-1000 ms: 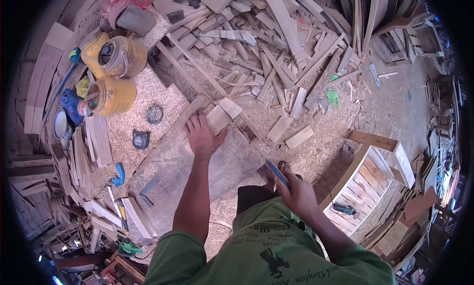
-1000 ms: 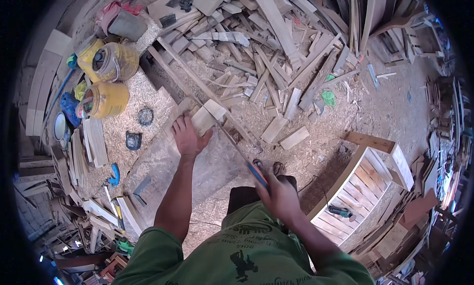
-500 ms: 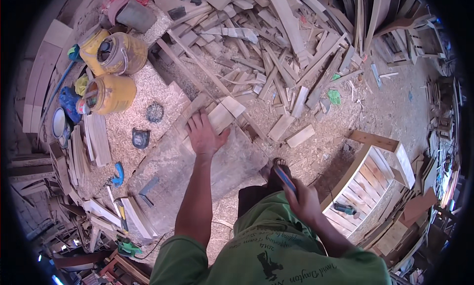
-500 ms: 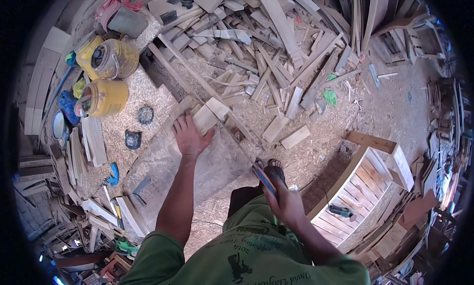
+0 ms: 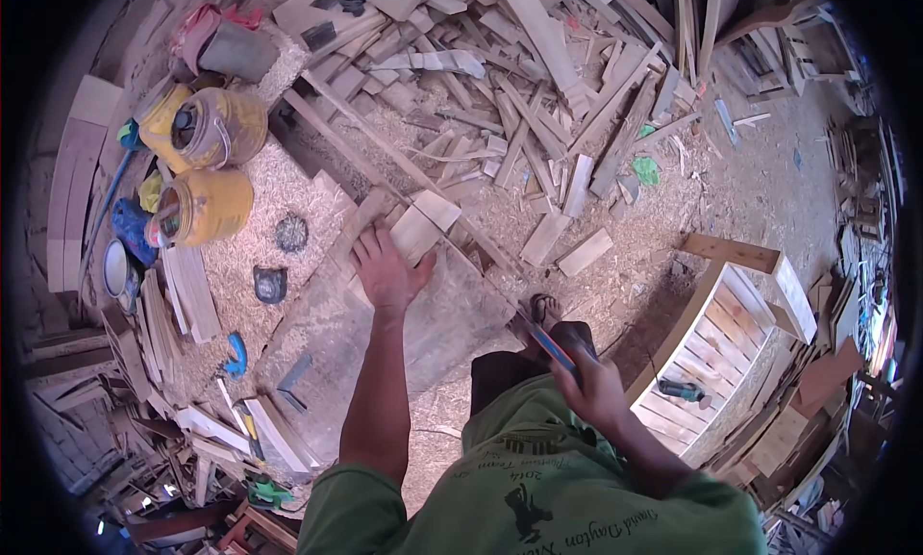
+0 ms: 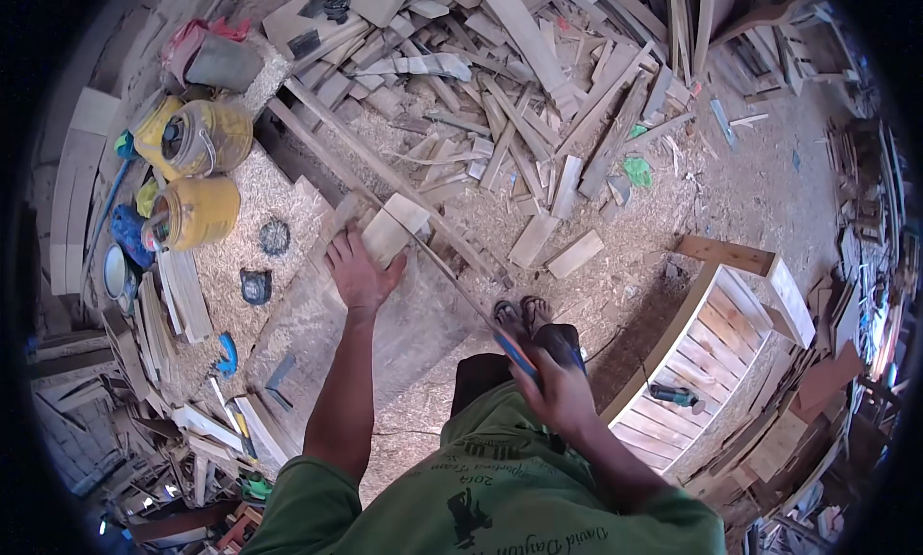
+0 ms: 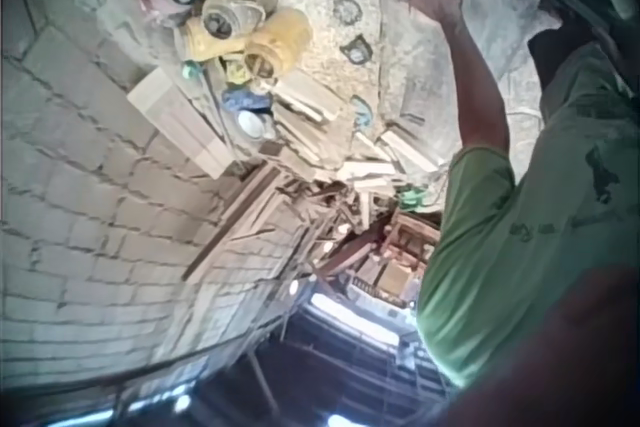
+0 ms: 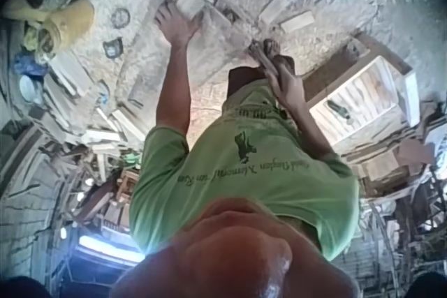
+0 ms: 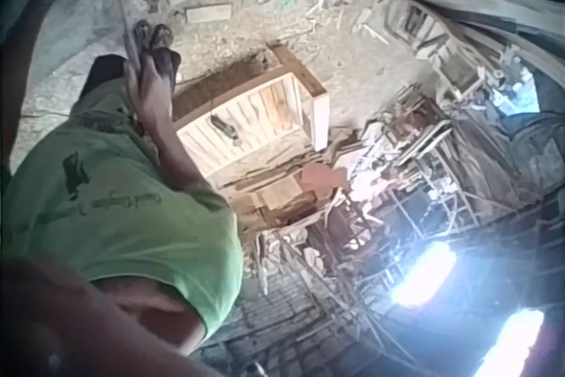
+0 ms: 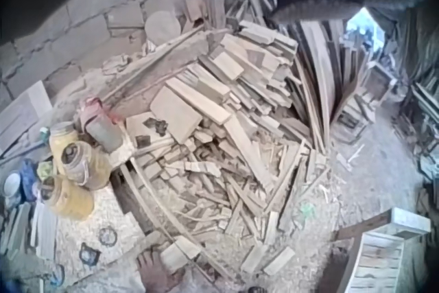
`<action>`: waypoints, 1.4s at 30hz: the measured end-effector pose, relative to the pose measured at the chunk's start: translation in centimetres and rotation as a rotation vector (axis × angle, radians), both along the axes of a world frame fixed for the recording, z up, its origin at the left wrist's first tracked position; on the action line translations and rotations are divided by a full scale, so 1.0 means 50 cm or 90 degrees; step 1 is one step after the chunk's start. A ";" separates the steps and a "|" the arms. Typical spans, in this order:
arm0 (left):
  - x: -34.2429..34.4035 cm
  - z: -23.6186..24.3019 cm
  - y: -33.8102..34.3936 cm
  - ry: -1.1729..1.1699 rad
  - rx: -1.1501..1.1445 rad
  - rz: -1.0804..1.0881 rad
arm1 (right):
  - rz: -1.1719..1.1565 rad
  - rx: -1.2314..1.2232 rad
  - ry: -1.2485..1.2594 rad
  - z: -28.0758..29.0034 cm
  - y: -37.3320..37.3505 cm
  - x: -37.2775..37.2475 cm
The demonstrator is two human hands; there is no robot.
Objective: The person measures and marks a small wooden block with a pencil and a metal ruler, then uses a hand saw to cut the block. The person repeats this process for a second block. Finally, the person picks up a spray can and moves toward a wooden bench frame.
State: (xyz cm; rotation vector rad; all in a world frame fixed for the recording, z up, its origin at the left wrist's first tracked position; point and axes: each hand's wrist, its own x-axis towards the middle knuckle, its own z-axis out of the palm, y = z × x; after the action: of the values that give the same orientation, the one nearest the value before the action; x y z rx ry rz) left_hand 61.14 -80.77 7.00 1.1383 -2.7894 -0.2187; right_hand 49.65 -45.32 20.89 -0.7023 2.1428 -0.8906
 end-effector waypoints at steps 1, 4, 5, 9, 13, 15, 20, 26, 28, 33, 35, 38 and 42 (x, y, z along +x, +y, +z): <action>-0.003 -0.002 -0.003 0.004 -0.015 -0.006 | 0.003 0.013 0.002 -0.031 -0.029 -0.003; -0.022 -0.009 0.008 0.005 -0.026 -0.019 | 0.010 0.006 0.036 -0.152 -0.221 -0.034; -0.021 -0.011 0.003 0.000 -0.030 -0.017 | 0.012 -0.021 0.037 -0.160 -0.240 -0.045; -0.009 -0.005 -0.003 -0.025 -0.010 0.013 | 0.031 -0.020 -0.015 -0.093 -0.146 -0.036; 0.002 -0.013 0.001 -0.013 -0.036 0.006 | 0.057 -0.084 0.046 0.002 0.073 -0.014; 0.007 -0.012 0.003 -0.007 -0.044 -0.003 | 0.051 -0.072 0.047 -0.009 0.063 -0.012; -0.020 -0.022 0.006 0.028 -0.055 -0.030 | 0.014 -0.082 0.027 -0.163 -0.147 -0.027; 0.001 -0.016 -0.002 -0.003 -0.055 -0.009 | 0.032 -0.082 0.009 -0.067 0.005 -0.022; -0.002 -0.014 -0.002 -0.007 -0.057 -0.007 | 0.039 -0.060 -0.014 -0.033 0.093 -0.013; -0.005 -0.025 0.003 0.010 -0.054 -0.027 | 0.023 -0.056 -0.021 -0.112 -0.006 -0.016; -0.009 -0.029 0.002 0.014 -0.071 -0.039 | 0.031 -0.069 0.007 -0.192 -0.130 -0.030; 0.000 -0.028 0.027 0.016 -0.082 -0.047 | 0.044 -0.034 -0.060 -0.230 -0.149 -0.027; 0.018 -0.035 0.003 0.024 -0.078 -0.023 | 0.019 -0.011 -0.074 -0.125 0.029 -0.019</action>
State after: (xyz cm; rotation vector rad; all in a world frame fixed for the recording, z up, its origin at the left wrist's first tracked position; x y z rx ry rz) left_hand 62.07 -80.60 5.24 1.0449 -2.7504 -0.0696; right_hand 48.71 -43.87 14.62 -0.6736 2.0183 -0.9131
